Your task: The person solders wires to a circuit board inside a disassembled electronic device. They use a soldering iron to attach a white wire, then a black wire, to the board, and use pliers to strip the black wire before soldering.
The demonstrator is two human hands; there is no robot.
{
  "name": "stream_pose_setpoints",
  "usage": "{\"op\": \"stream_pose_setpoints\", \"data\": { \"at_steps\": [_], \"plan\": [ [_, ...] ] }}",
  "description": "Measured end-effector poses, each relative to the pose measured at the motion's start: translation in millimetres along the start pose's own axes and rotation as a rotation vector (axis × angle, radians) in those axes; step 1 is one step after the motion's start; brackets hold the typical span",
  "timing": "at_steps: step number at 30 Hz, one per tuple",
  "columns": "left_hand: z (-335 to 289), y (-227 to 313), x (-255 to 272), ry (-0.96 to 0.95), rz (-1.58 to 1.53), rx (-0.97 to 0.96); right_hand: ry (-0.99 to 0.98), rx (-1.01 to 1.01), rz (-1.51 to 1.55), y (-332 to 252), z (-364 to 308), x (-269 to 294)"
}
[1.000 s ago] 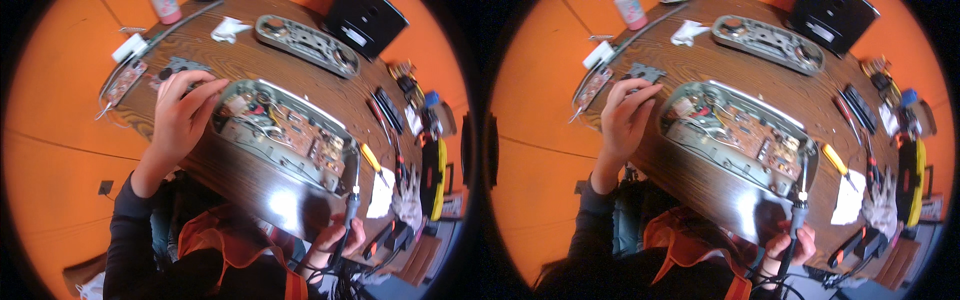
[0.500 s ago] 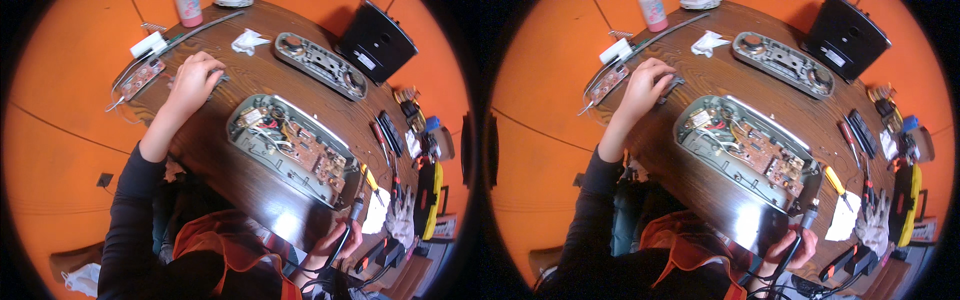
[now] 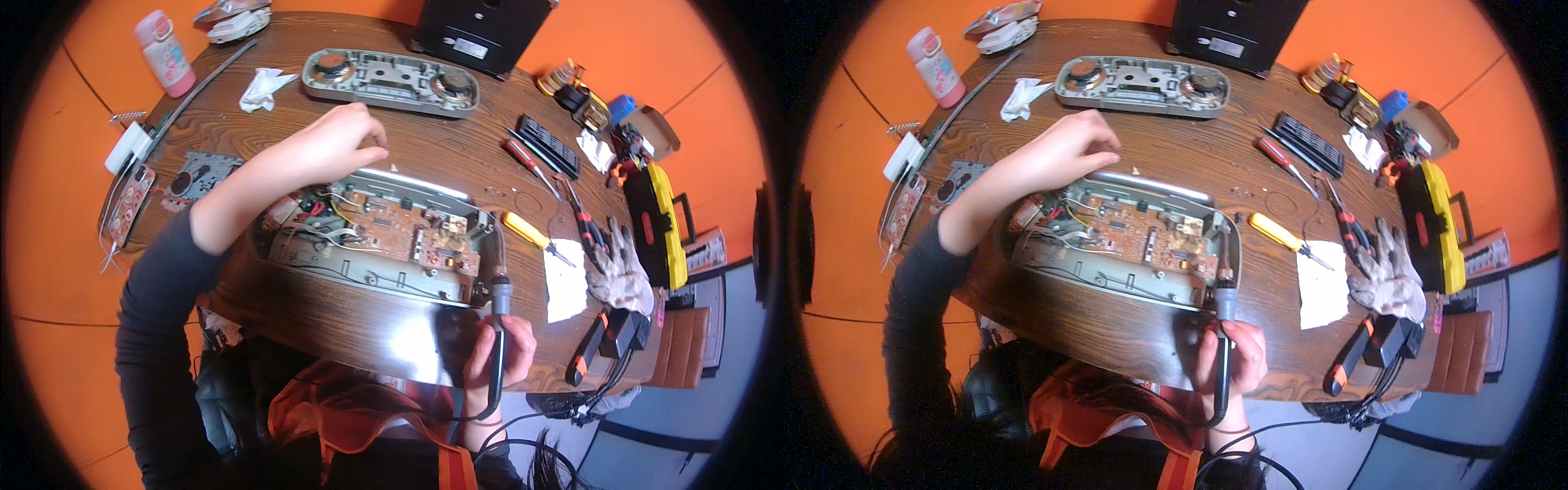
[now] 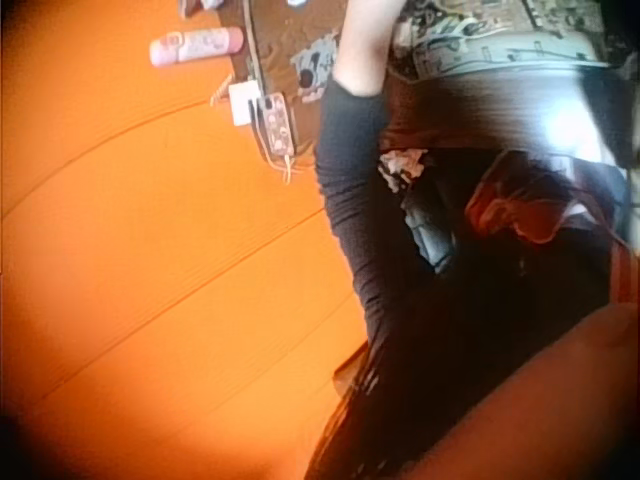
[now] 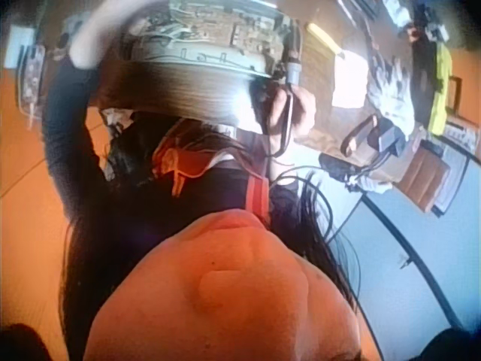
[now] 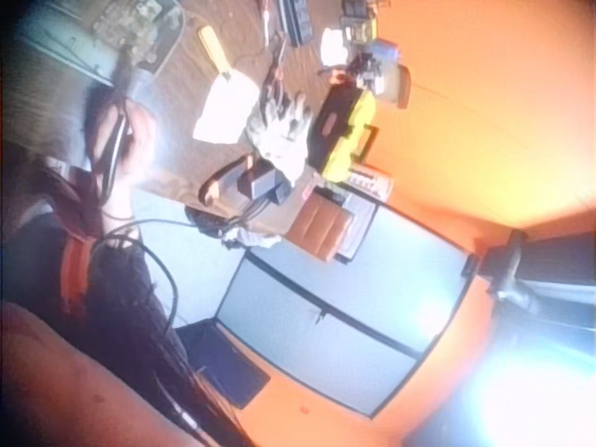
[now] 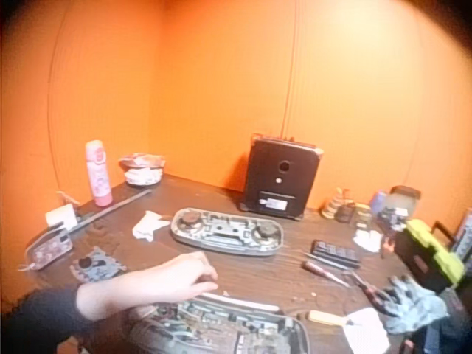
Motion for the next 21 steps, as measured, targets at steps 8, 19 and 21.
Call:
{"op": "stream_pose_setpoints", "data": {
  "at_steps": [8, 19, 21],
  "plan": [
    [113.6, -11.9, -87.2, -0.117, 0.176, 0.209, 0.084, -0.067, 0.083, 6.5, -1.8, 1.4],
    [0.5, 84.3, -3.1, 0.079, -1.123, 0.058, 0.158, 0.046, 0.207, 5.9, -2.7, 4.9],
    [-58.6, 110.2, -3.6, 0.061, -1.367, 0.136, 0.17, 0.001, 0.303, 3.0, -1.8, 4.8]
  ]
}}
Point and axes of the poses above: each hand's wrist, its own z-axis towards the middle knuckle, its own x-axis out of the back of the hand, y = z × x, the point moved 5 cm from there along z, towards the middle knuckle, and after that the axes turned 5 degrees about z, right-handed, at the moved point
